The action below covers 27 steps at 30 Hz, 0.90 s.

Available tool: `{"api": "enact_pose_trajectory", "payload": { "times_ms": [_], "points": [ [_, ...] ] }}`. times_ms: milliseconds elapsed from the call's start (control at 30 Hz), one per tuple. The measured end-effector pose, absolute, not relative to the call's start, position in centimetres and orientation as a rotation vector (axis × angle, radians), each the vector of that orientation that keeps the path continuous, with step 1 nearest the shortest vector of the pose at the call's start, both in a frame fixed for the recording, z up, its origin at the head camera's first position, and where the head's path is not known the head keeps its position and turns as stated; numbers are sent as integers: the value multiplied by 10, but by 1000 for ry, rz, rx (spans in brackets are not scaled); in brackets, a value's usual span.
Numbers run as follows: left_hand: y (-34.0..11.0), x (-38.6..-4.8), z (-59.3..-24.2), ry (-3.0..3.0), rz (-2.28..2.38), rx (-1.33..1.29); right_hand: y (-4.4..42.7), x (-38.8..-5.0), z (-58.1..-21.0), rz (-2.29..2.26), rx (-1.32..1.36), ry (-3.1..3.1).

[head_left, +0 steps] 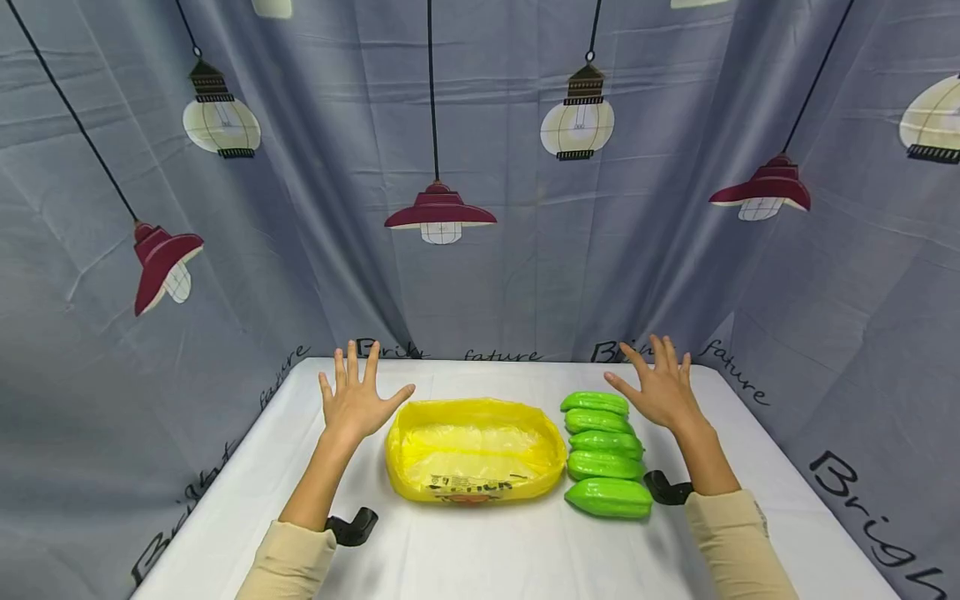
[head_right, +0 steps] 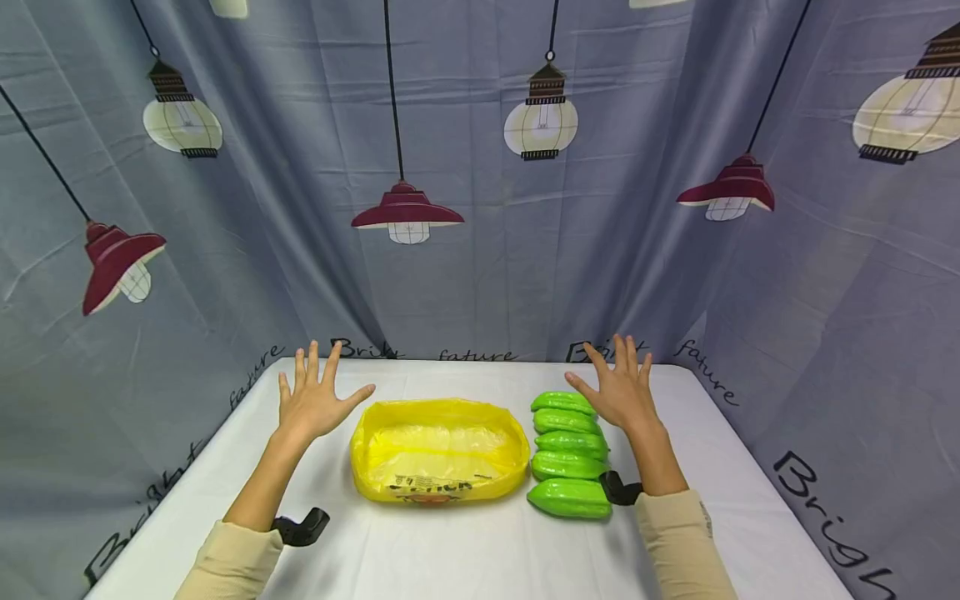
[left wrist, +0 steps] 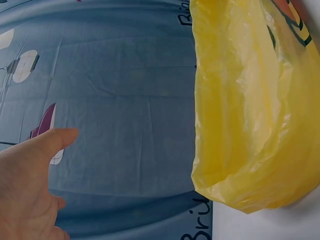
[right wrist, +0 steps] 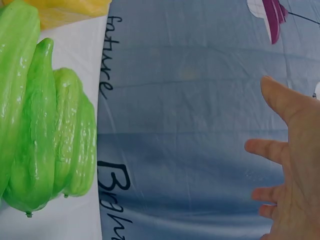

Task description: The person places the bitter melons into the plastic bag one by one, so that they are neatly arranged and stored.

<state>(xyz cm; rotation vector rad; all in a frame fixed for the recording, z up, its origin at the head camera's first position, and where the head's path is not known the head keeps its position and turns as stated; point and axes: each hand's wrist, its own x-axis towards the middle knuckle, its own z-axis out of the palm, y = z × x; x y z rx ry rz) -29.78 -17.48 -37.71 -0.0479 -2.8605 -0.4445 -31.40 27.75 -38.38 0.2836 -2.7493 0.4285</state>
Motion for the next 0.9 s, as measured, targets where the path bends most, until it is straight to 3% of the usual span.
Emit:
{"api": "enact_pose_trajectory", "payload": {
  "times_ms": [300,567,800,900],
  "points": [
    [-173,-293,-382,-2766,-569,-17,271,-309,-384,555,346,-2729],
    [-176,-284,-398,-2460,-861,-69,269,-283,-391,798,481,-2516],
    [-173,-278,-429,-2333,-1056,-137,271,-261,-418,986,527,-2362],
    [-167,-275,-446,-2324,-1112,-132,277,-265,-449,1100,583,-2353]
  ]
}}
